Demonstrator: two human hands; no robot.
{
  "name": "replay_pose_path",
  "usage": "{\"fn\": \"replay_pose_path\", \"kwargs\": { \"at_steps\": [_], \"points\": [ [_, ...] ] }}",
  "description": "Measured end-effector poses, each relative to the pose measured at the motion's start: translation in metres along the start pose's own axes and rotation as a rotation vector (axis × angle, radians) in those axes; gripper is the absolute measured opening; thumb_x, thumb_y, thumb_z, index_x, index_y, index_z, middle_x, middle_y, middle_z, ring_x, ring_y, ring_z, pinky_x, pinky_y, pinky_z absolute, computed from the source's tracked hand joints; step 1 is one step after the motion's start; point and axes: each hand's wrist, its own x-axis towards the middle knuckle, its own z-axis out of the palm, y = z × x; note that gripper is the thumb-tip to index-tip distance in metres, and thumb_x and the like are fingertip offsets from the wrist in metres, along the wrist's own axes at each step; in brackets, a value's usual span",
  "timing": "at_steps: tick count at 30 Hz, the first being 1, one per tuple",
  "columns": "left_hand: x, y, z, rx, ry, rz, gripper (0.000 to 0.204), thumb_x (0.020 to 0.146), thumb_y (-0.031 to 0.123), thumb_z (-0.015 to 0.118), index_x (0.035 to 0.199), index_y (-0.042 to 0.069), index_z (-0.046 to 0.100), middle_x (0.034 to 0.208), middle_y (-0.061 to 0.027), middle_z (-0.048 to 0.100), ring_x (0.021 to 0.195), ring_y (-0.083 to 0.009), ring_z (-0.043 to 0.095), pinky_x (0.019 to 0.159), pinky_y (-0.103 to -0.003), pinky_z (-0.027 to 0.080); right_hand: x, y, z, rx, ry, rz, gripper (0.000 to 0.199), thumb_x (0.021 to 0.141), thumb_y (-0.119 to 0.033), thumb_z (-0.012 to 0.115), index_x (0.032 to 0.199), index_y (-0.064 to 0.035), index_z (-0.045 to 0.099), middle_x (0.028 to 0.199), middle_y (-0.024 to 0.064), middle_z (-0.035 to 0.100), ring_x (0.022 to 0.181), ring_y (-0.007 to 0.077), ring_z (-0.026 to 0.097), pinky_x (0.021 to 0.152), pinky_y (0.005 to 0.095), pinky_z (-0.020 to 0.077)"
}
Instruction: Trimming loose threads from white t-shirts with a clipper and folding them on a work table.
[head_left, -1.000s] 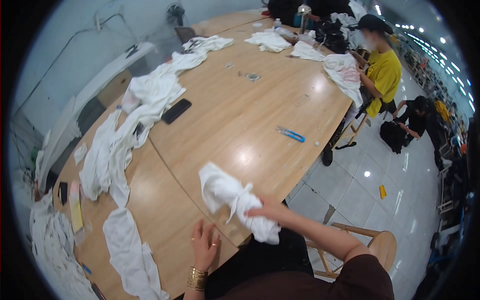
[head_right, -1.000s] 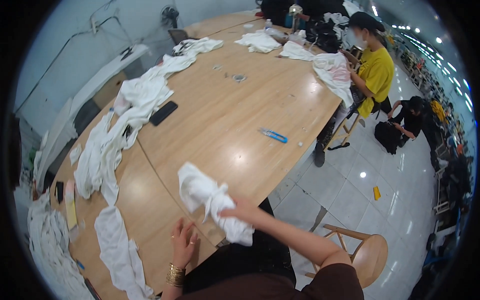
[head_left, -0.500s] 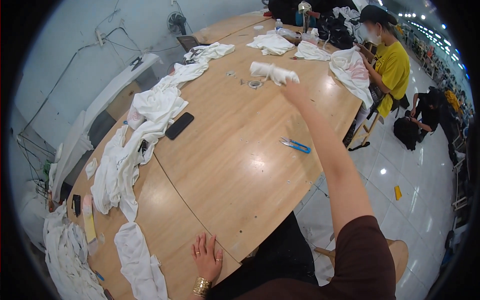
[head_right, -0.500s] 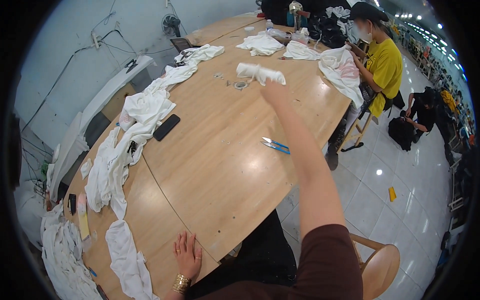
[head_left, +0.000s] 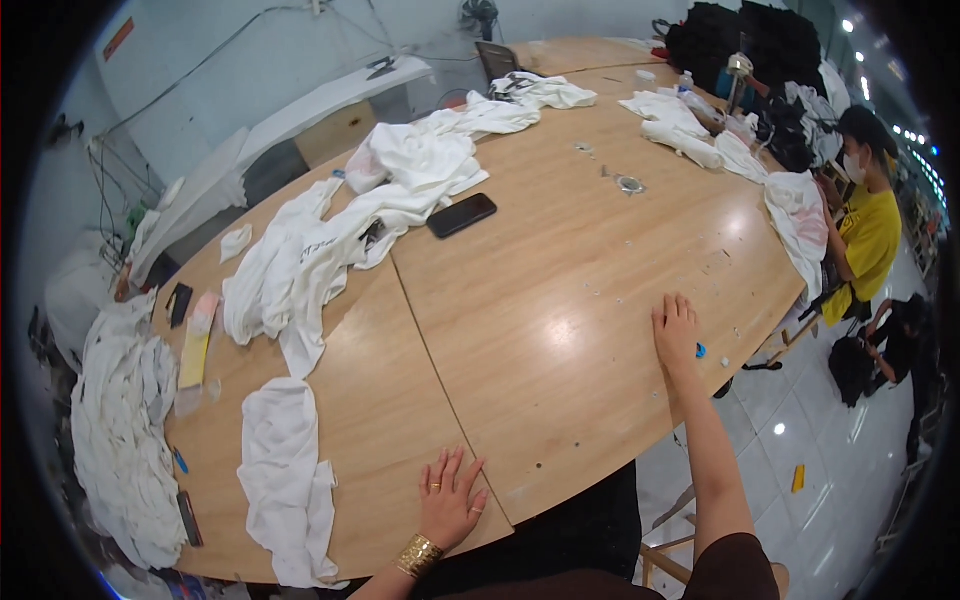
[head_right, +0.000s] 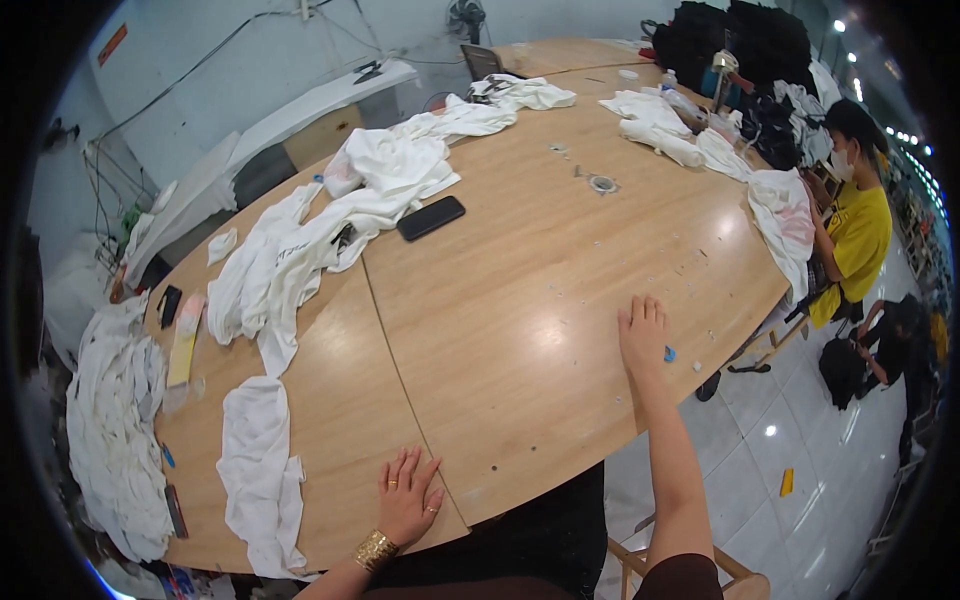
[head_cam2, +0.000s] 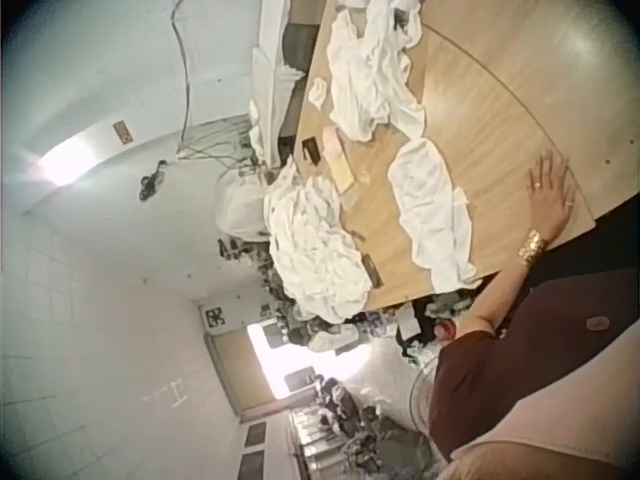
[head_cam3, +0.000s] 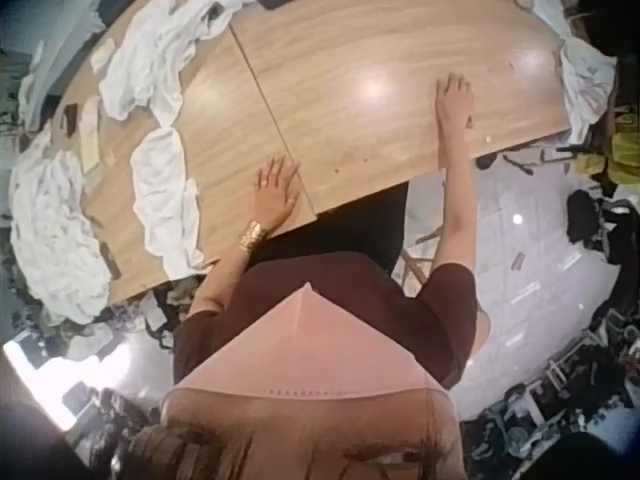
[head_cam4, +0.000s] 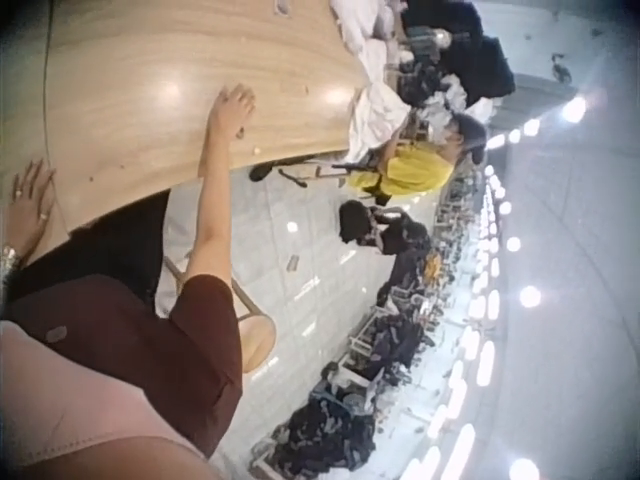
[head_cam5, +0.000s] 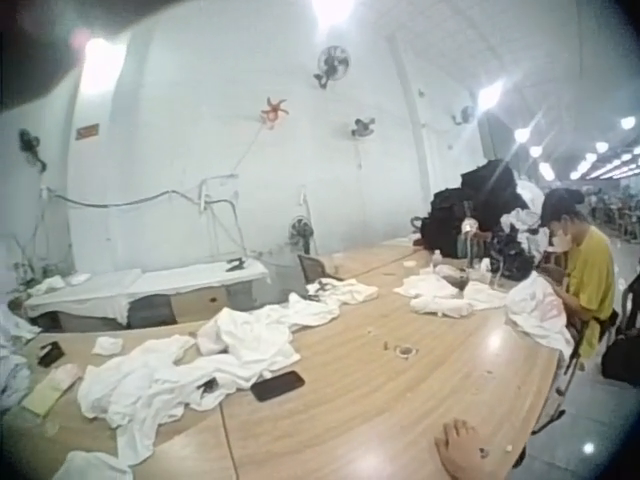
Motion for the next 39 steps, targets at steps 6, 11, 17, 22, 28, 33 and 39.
{"fn": "replay_pose_path", "kwargs": {
  "at_steps": [6,11,17,22,28,33,39],
  "points": [
    [-0.001,-0.010,-0.004,-0.127,0.051,-0.012,0.048,0.084,0.032,0.052,0.130,0.018,0.044,0.139,-0.0112,0.033,0.130,-0.0294,0.026,0.106,-0.048,0.016,0.000,-0.024,-0.018,-0.100,-0.106,0.049,0.038,0.090,-0.033,0.044,0.117,-0.0085,0.052,0.123,0.0159,0.050,0.118,0.0333,0.042,0.097,0.0461,0.0309],
    [-0.036,-0.052,-0.028,-0.153,0.257,-0.126,0.054,0.078,0.024,0.060,0.129,0.015,0.044,0.138,-0.0158,0.031,0.131,-0.0348,0.023,0.106,-0.048,0.016,-0.037,-0.026,-0.018,-0.233,-0.032,0.278,0.039,0.091,-0.034,0.039,0.120,-0.0101,0.051,0.131,0.0158,0.043,0.120,0.0347,0.039,0.097,0.0532,0.0270],
    [-0.102,-0.144,-0.097,0.228,0.427,-0.669,0.073,0.067,0.022,0.070,0.133,0.015,0.040,0.142,-0.0147,0.023,0.132,-0.0366,0.016,0.104,-0.053,0.018,-0.055,-0.008,-0.016,0.118,-0.056,0.143,0.038,0.087,-0.019,0.048,0.121,-0.0029,0.047,0.131,0.0168,0.041,0.120,0.0340,0.039,0.097,0.0413,0.0326],
    [-0.116,-0.204,-0.096,0.050,0.299,-0.975,0.066,0.070,0.011,0.066,0.131,0.018,0.042,0.137,-0.0150,0.031,0.126,-0.0375,0.028,0.100,-0.049,0.027,-0.045,-0.082,-0.035,0.180,-0.171,-0.057,0.033,0.085,-0.013,0.051,0.116,-0.0008,0.050,0.118,0.0151,0.049,0.110,0.0305,0.045,0.090,0.0372,0.0379],
    [-0.135,-0.346,-0.091,-0.440,1.027,-0.909,0.032,0.085,0.008,0.052,0.115,-0.001,0.049,0.109,-0.0152,0.056,0.100,-0.0274,0.054,0.090,-0.033,0.039,-0.025,-0.138,-0.019,0.073,-0.136,-0.198,0.016,0.087,-0.014,0.047,0.098,-0.0052,0.055,0.098,0.0115,0.053,0.097,0.0287,0.049,0.080,0.0399,0.0395],
    [-0.120,-0.374,-0.185,-0.450,1.511,-0.720,0.030,0.085,0.005,0.052,0.115,0.001,0.050,0.111,-0.0149,0.056,0.102,-0.0232,0.053,0.091,-0.032,0.039,-0.002,-0.163,0.011,0.111,-0.080,-0.053,0.015,0.089,-0.017,0.045,0.094,-0.0055,0.053,0.099,0.0116,0.053,0.097,0.0295,0.050,0.079,0.0405,0.0400],
    [-0.047,-0.321,-0.183,0.356,0.372,-0.911,0.048,0.067,0.010,0.070,0.112,0.014,0.054,0.128,-0.0186,0.040,0.122,-0.0338,0.035,0.098,-0.043,0.032,0.037,-0.162,0.036,0.110,-0.092,0.090,0.022,0.090,-0.024,0.046,0.097,-0.0031,0.050,0.105,0.0153,0.053,0.099,0.0312,0.051,0.081,0.0415,0.0414]
  ]
}}
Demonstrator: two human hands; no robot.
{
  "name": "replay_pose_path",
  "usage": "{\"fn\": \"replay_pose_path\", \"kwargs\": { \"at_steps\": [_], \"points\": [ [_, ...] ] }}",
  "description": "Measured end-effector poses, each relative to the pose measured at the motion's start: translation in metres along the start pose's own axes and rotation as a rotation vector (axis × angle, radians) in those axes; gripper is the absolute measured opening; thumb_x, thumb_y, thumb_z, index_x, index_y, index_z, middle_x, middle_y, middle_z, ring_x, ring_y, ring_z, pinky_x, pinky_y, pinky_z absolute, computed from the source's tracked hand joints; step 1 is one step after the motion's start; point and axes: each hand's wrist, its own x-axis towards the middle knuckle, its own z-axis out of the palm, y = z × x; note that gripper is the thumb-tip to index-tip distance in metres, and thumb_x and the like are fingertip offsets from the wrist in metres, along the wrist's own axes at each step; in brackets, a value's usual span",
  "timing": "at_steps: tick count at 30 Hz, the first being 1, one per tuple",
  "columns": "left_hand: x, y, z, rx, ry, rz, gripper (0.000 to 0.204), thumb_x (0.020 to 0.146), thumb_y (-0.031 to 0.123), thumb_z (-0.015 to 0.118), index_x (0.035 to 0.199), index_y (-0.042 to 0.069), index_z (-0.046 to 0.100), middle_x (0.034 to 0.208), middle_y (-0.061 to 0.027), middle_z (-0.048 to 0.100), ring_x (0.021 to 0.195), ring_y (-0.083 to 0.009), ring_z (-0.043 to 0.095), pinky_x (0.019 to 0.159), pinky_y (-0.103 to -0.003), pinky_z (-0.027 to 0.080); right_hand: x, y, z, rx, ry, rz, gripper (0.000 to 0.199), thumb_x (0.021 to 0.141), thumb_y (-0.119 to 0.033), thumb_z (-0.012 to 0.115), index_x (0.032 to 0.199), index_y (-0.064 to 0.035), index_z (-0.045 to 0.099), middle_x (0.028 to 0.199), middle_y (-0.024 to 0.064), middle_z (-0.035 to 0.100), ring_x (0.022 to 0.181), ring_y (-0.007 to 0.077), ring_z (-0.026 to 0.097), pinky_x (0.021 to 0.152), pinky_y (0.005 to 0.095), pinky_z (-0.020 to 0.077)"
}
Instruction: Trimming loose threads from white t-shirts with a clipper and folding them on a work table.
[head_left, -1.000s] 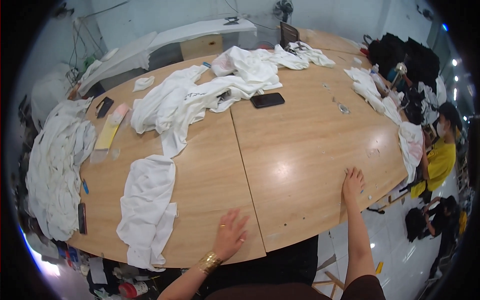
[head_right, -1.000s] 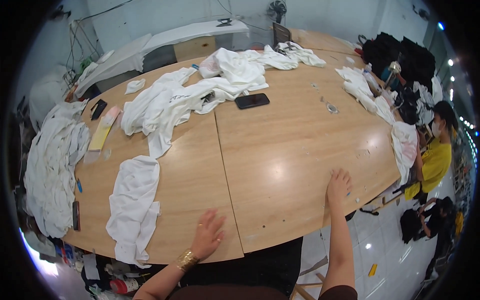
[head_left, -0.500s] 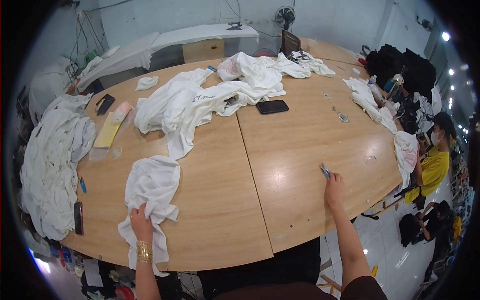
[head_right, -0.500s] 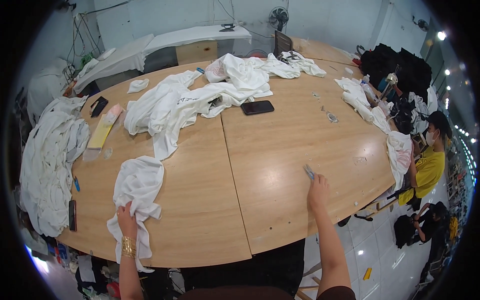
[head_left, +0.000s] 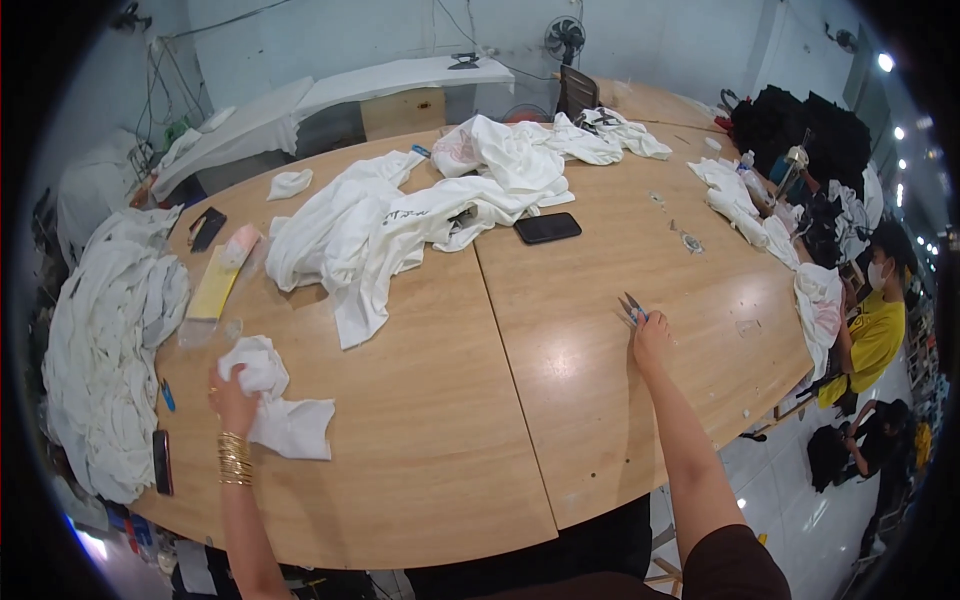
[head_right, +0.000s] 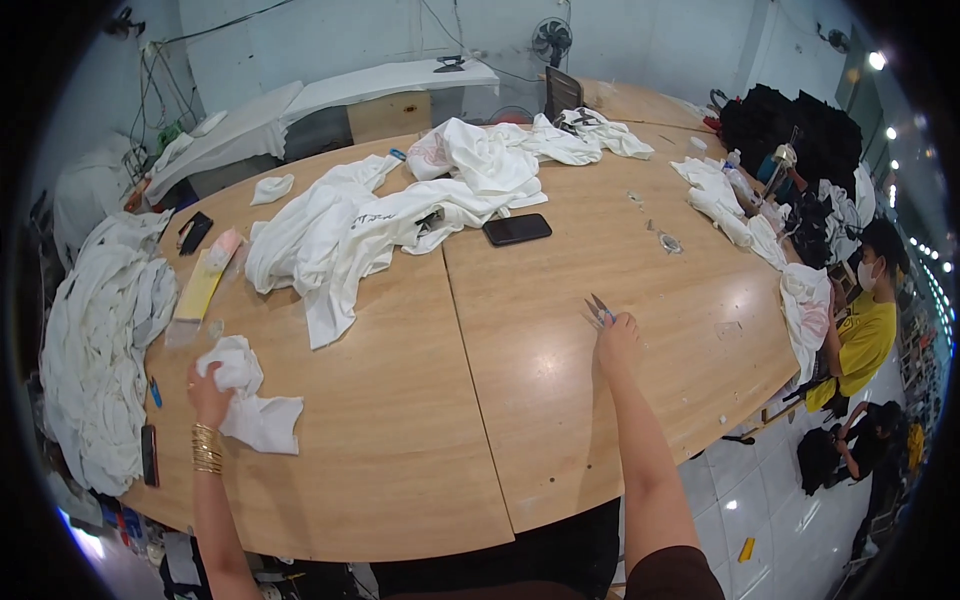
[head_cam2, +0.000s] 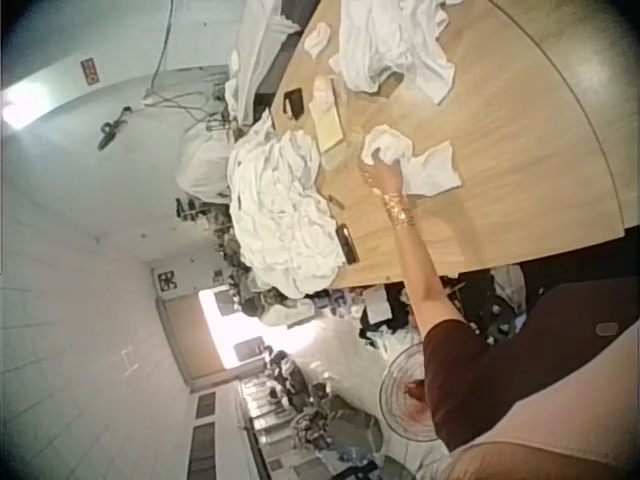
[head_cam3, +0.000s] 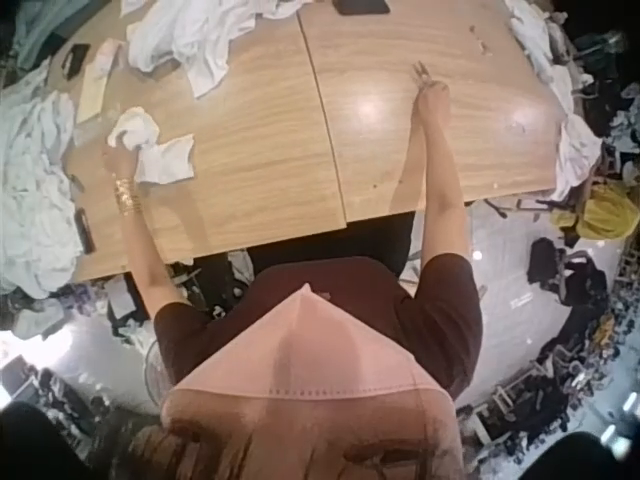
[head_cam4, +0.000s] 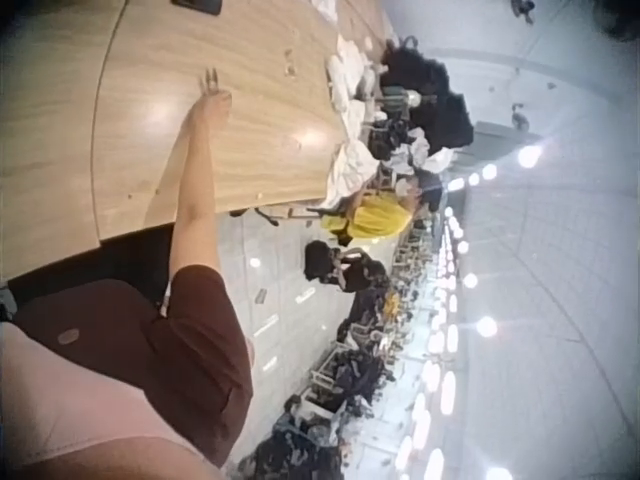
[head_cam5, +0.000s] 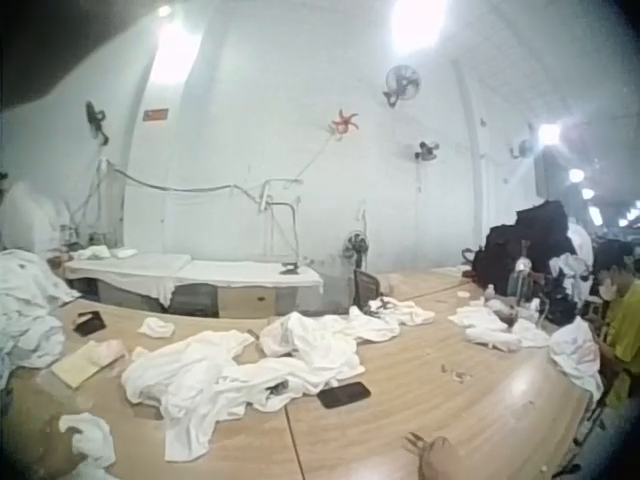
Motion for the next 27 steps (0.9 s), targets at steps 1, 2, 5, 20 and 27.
{"fn": "replay_pose_path", "kwargs": {
  "at_steps": [1,2,5,20,27],
  "points": [
    [-0.001,0.006,0.006,-0.095,0.059,0.133,0.049,0.067,0.012,0.071,0.112,0.016,0.054,0.129,-0.0186,0.039,0.123,-0.0337,0.033,0.099,-0.044,0.030,0.006,-0.007,0.002,0.016,-0.008,0.001,0.022,0.090,-0.024,0.046,0.097,-0.0031,0.050,0.105,0.0153,0.053,0.099,0.0312,0.051,0.081,0.0415,0.0414],
    [0.001,0.024,0.016,-0.201,0.108,0.277,0.049,0.066,0.014,0.072,0.112,0.017,0.055,0.130,-0.0186,0.038,0.124,-0.0336,0.032,0.100,-0.046,0.028,0.012,-0.009,0.001,0.027,-0.051,-0.017,0.024,0.090,-0.025,0.047,0.098,-0.0027,0.049,0.105,0.0158,0.053,0.099,0.0314,0.051,0.082,0.0412,0.0409],
    [0.022,0.118,0.026,-0.397,-0.008,0.517,0.044,0.069,0.015,0.070,0.110,0.020,0.056,0.130,-0.0143,0.039,0.122,-0.0332,0.034,0.101,-0.048,0.025,0.025,0.002,0.016,0.017,-0.023,-0.077,0.026,0.089,-0.026,0.048,0.100,-0.0023,0.049,0.108,0.0161,0.053,0.099,0.0316,0.051,0.086,0.0407,0.0395],
    [0.185,0.542,0.150,-0.065,0.572,0.739,0.036,0.081,0.022,0.054,0.117,0.017,0.054,0.119,-0.0112,0.050,0.110,-0.0268,0.047,0.088,-0.048,0.036,0.035,-0.016,0.025,-0.024,0.003,-0.166,0.023,0.083,-0.023,0.054,0.097,-0.0053,0.048,0.119,0.0145,0.049,0.108,0.0295,0.046,0.094,0.0432,0.0311],
    [0.336,0.549,0.138,-0.915,0.068,0.410,0.026,0.080,0.012,0.051,0.105,0.003,0.055,0.110,-0.0203,0.054,0.087,-0.0387,0.058,0.077,-0.048,0.045,0.038,-0.026,0.021,0.066,0.011,-0.189,0.022,0.082,-0.021,0.055,0.096,-0.0061,0.048,0.121,0.0147,0.049,0.113,0.0289,0.045,0.095,0.0452,0.0308]
  ]
}}
